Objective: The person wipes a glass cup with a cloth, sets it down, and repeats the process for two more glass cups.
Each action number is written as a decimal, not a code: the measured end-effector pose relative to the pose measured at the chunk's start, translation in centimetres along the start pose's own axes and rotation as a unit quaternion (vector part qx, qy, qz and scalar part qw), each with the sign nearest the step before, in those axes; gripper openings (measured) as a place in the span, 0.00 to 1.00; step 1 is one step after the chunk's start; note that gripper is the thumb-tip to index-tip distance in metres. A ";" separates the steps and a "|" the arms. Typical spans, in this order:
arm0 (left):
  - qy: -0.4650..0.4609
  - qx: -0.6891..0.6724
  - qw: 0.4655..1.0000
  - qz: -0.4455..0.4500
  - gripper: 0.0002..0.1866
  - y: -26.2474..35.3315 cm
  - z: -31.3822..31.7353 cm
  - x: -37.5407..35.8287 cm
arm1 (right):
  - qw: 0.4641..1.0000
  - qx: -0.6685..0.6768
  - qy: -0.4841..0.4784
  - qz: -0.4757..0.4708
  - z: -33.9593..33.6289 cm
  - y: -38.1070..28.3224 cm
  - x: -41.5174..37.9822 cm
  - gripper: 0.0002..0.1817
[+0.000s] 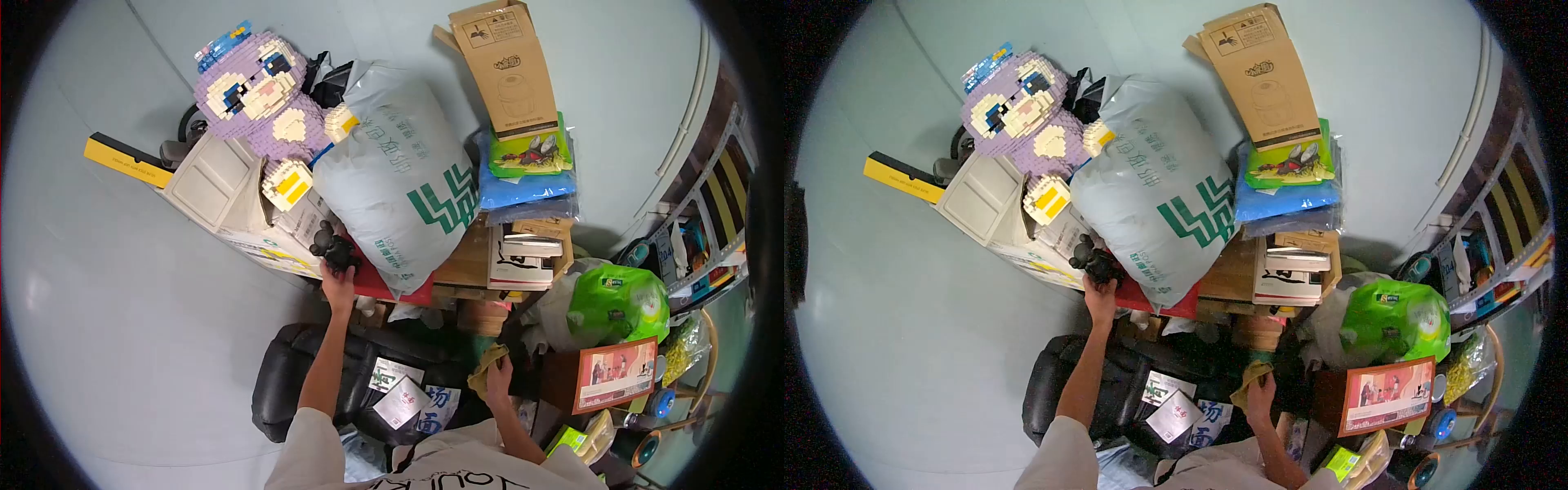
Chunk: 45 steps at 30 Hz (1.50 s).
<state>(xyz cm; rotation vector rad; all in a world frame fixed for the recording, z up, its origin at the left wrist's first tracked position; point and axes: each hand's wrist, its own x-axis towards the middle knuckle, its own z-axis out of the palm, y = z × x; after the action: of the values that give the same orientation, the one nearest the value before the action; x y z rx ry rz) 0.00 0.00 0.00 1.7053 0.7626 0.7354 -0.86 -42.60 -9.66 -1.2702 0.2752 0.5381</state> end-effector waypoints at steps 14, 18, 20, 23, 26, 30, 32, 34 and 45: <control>0.182 0.082 0.955 0.218 0.31 2.8 10.3 -16.3 | 0.982 0.129 -0.129 -0.040 7.0 -8.2 1.7 0.26; -0.100 0.045 0.946 0.304 0.24 4.5 10.4 -17.0 | 0.980 0.150 -0.124 -0.035 9.1 -10.0 3.4 0.23; -0.150 0.014 0.964 0.217 0.21 4.3 13.4 -17.4 | 0.980 0.151 -0.128 -0.027 9.3 -10.0 4.1 0.22; -0.163 -0.015 0.983 0.080 0.17 -2.9 19.6 -14.2 | 0.980 0.092 -0.120 -0.128 9.2 -10.4 6.8 0.20; -0.085 0.067 0.990 0.094 0.18 -2.1 23.3 -11.3 | 0.983 0.104 -0.077 -0.128 8.6 -13.1 8.2 0.17; -0.128 0.307 0.941 0.060 0.24 -1.2 27.2 -6.4 | 0.986 -0.005 -0.077 -0.146 8.2 -13.7 10.1 0.17; -0.150 0.310 0.937 0.065 0.27 -0.7 27.7 -5.5 | 0.986 -0.021 -0.074 -0.146 7.9 -14.1 9.9 0.18; -0.175 0.316 0.930 0.068 0.29 -0.1 27.9 -4.6 | 0.987 -0.036 -0.069 -0.142 7.6 -13.7 9.8 0.18; -0.096 0.321 0.936 0.103 0.45 -2.9 28.2 -5.9 | 0.990 0.126 -0.033 -0.060 6.1 -11.8 9.8 0.18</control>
<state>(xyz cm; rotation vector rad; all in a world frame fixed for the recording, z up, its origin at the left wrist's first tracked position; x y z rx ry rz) 18.24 -20.16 -9.93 2.4396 0.7383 0.4646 13.02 -36.83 -2.82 -1.0141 0.2029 0.4273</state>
